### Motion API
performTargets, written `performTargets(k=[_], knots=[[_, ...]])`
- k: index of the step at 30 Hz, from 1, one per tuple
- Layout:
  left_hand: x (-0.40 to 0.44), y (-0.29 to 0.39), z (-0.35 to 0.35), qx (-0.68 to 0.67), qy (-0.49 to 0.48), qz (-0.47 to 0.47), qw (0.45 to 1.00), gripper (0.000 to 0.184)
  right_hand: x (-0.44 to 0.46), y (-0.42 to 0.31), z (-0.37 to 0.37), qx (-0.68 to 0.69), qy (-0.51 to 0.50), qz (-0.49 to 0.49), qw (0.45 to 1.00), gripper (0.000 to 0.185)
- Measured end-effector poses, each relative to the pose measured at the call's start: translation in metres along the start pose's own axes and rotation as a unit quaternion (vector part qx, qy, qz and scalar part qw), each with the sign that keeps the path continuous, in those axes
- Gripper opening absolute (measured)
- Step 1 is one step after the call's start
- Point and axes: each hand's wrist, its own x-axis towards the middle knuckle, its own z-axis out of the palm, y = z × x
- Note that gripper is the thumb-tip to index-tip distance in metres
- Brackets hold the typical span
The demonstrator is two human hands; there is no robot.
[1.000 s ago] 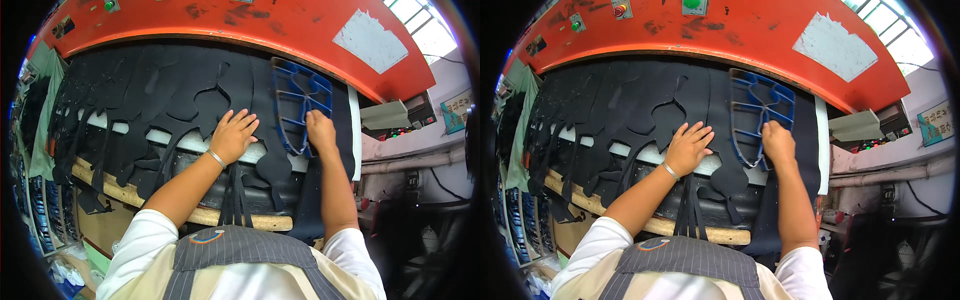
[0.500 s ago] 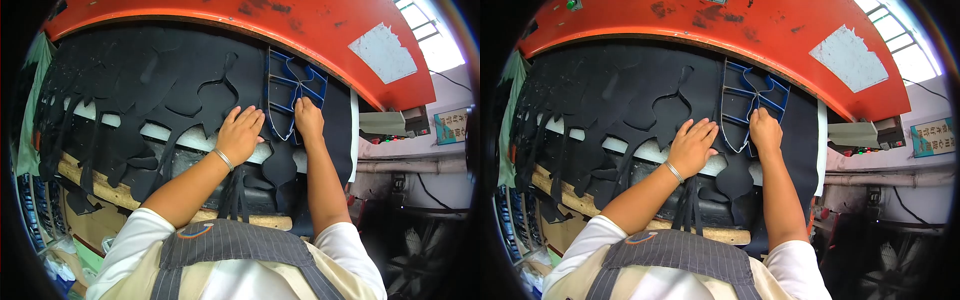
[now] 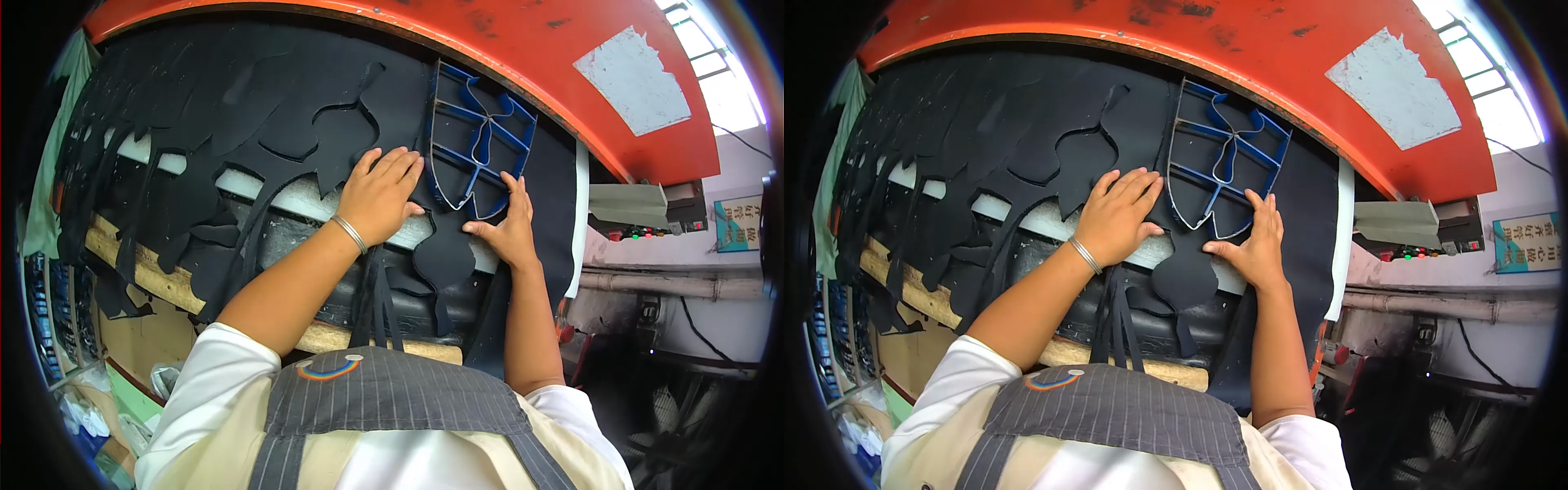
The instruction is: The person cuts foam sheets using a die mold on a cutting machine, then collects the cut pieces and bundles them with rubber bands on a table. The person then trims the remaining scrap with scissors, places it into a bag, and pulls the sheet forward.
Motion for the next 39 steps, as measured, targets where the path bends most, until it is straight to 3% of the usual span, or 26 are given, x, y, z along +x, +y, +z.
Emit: performTargets(k=[5,7,8,12,30,33,36,37,39], knots=[[0.000,-0.001,0.000,0.004,-0.010,0.003,1.000,0.069,0.002,-0.001,0.003,-0.012,0.029,-0.017,0.999,0.117],[0.000,-0.002,0.000,0.001,-0.001,0.002,1.000,0.069,0.000,0.003,0.008,0.010,0.067,-0.050,0.996,0.099],[0.001,-0.002,0.000,-0.003,0.001,0.003,1.000,0.069,0.002,0.000,0.007,0.017,0.072,-0.055,0.996,0.077],[0.001,-0.003,0.000,-0.004,0.003,0.000,1.000,0.069,0.003,0.004,0.011,0.036,0.107,-0.090,0.989,0.059],[0.026,-0.016,-0.001,-0.008,-0.023,-0.037,0.999,0.068,0.044,0.009,0.006,-0.028,0.033,-0.103,0.994,0.066],[0.033,-0.020,-0.002,-0.015,-0.028,-0.051,0.998,0.068,0.057,0.004,-0.003,-0.056,-0.018,-0.091,0.994,0.070],[0.039,-0.026,-0.001,-0.029,-0.041,-0.062,0.997,0.069,0.063,-0.030,-0.028,-0.168,-0.088,-0.038,0.981,0.083],[0.041,-0.029,0.001,-0.012,-0.048,-0.064,0.997,0.069,0.066,-0.044,-0.040,-0.162,-0.063,-0.026,0.984,0.074],[0.045,-0.037,-0.001,-0.045,-0.090,-0.075,0.992,0.068,0.093,-0.105,-0.067,0.019,-0.012,-0.058,0.998,0.066]])
